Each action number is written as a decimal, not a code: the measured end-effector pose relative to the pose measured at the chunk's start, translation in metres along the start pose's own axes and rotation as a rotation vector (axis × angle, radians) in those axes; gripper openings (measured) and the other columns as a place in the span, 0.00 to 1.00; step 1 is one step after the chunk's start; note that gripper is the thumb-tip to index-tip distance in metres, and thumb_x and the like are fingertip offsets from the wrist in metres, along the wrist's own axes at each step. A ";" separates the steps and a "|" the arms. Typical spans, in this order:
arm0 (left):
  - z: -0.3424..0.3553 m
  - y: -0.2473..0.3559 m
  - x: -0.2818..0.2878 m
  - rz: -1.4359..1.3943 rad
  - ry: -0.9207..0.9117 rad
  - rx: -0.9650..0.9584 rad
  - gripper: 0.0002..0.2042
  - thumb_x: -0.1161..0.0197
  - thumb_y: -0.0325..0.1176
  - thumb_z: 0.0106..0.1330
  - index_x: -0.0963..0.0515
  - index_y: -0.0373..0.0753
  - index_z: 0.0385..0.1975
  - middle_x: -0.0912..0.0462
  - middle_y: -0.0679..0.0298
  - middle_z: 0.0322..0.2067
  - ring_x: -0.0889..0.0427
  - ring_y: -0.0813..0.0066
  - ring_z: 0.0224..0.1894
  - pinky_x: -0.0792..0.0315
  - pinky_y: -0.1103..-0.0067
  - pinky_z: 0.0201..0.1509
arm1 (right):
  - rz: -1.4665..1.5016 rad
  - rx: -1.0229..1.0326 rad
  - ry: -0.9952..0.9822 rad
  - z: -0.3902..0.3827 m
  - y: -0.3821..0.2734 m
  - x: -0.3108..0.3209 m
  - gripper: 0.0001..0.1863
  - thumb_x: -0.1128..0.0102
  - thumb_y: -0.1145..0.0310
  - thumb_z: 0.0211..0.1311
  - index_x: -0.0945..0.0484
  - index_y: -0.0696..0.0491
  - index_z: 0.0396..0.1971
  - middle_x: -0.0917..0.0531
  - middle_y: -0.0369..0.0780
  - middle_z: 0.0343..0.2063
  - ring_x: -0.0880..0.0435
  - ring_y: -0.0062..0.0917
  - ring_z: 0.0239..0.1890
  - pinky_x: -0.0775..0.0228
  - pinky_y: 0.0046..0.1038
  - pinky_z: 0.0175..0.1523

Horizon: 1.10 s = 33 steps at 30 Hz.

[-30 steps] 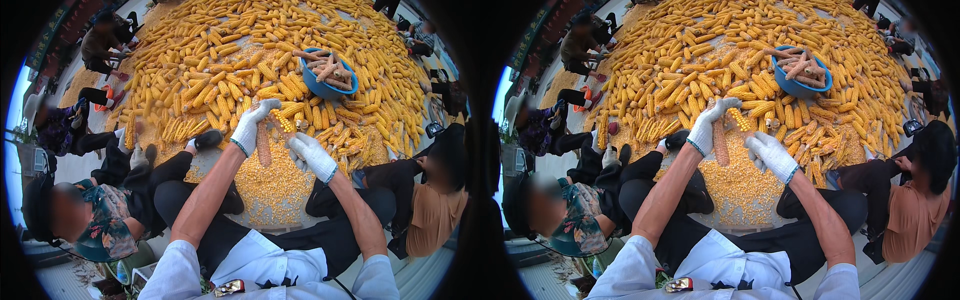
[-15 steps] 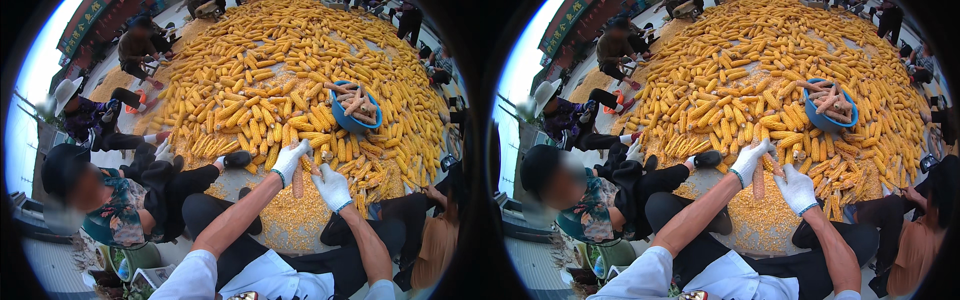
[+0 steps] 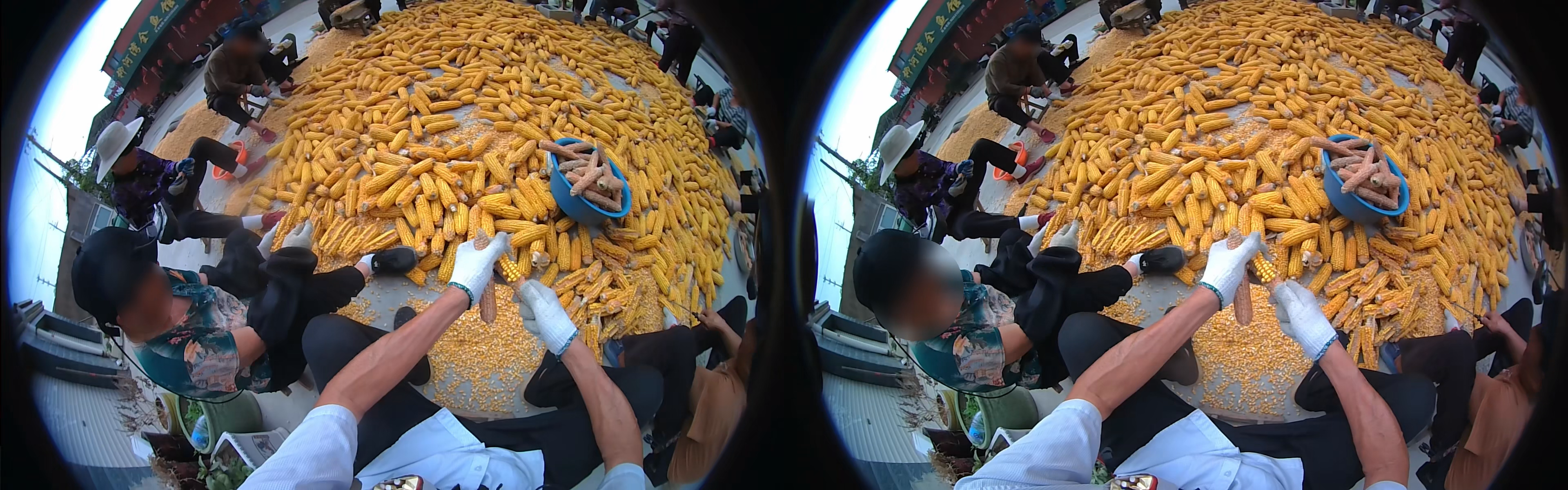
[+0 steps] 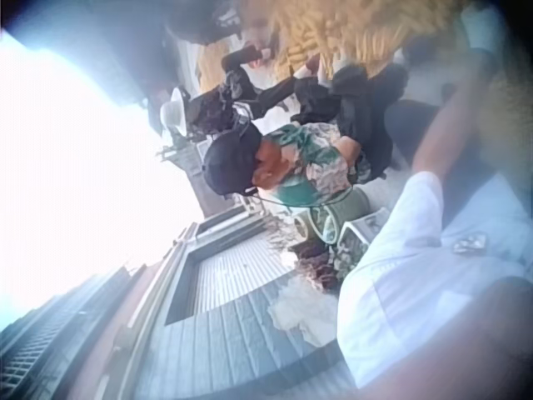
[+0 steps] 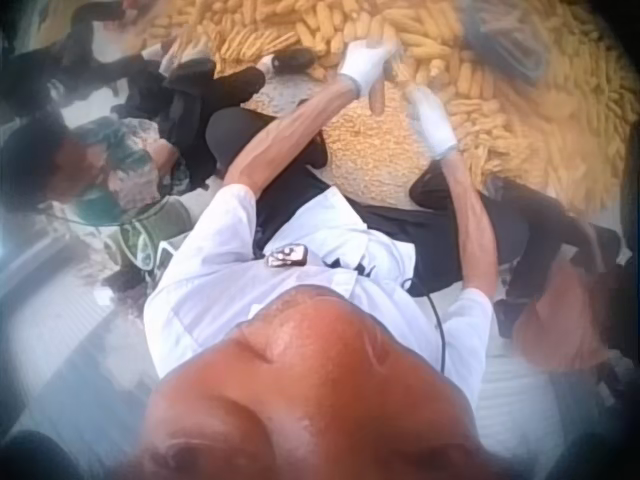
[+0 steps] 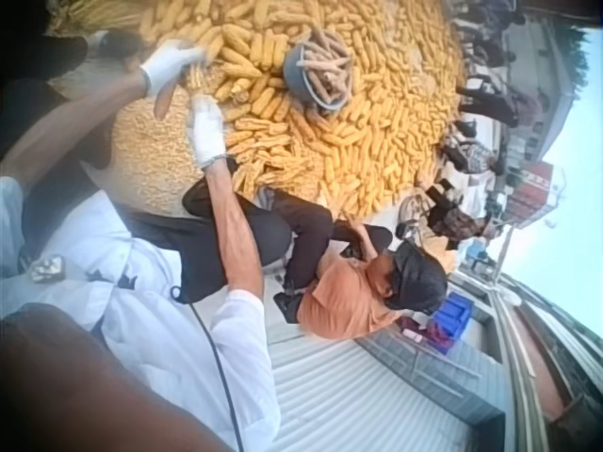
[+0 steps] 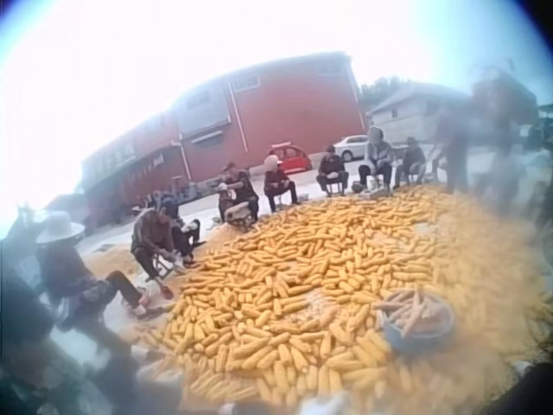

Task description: The person sits on the ground and shells corn cobs by hand, removing kernels from the cob and placing the empty cobs into a blue basin. The task is performed continuously with other people also shelling corn nearby.

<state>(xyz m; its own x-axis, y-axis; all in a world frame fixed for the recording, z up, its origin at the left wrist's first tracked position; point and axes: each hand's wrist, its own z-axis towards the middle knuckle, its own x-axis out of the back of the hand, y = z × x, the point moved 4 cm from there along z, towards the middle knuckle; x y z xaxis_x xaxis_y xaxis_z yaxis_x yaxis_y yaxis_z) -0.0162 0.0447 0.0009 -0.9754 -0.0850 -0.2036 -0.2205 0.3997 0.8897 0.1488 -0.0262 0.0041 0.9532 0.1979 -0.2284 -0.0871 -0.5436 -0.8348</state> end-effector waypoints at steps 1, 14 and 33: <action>0.000 0.001 0.000 -0.007 -0.001 -0.017 0.18 0.33 0.48 0.68 0.17 0.37 0.29 0.20 0.67 0.23 0.27 0.79 0.21 0.29 0.78 0.26 | 0.115 -0.044 -0.021 -0.002 -0.001 -0.001 0.15 0.48 0.55 0.78 0.27 0.51 0.37 0.33 0.27 0.20 0.40 0.10 0.15 0.49 0.17 0.17; -0.002 0.003 -0.009 0.359 -0.134 -0.131 0.16 0.31 0.42 0.67 0.18 0.33 0.40 0.16 0.66 0.32 0.23 0.81 0.34 0.27 0.79 0.41 | -0.963 0.381 0.181 0.001 -0.012 0.009 0.22 0.52 0.51 0.77 0.28 0.58 0.38 0.20 0.55 0.25 0.18 0.49 0.31 0.29 0.46 0.35; 0.011 -0.003 0.003 0.201 -0.242 0.064 0.21 0.37 0.50 0.72 0.23 0.39 0.24 0.18 0.62 0.28 0.20 0.73 0.34 0.20 0.70 0.29 | -1.433 0.384 0.203 -0.014 -0.030 -0.007 0.19 0.45 0.51 0.71 0.29 0.54 0.39 0.19 0.51 0.19 0.15 0.48 0.28 0.27 0.47 0.32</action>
<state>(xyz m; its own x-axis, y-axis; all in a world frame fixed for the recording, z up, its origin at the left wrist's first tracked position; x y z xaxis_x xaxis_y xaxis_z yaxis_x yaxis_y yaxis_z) -0.0188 0.0531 -0.0069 -0.9680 0.2175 -0.1248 -0.0158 0.4437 0.8961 0.1484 -0.0222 0.0378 0.3135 0.2325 0.9207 0.8933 0.2567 -0.3690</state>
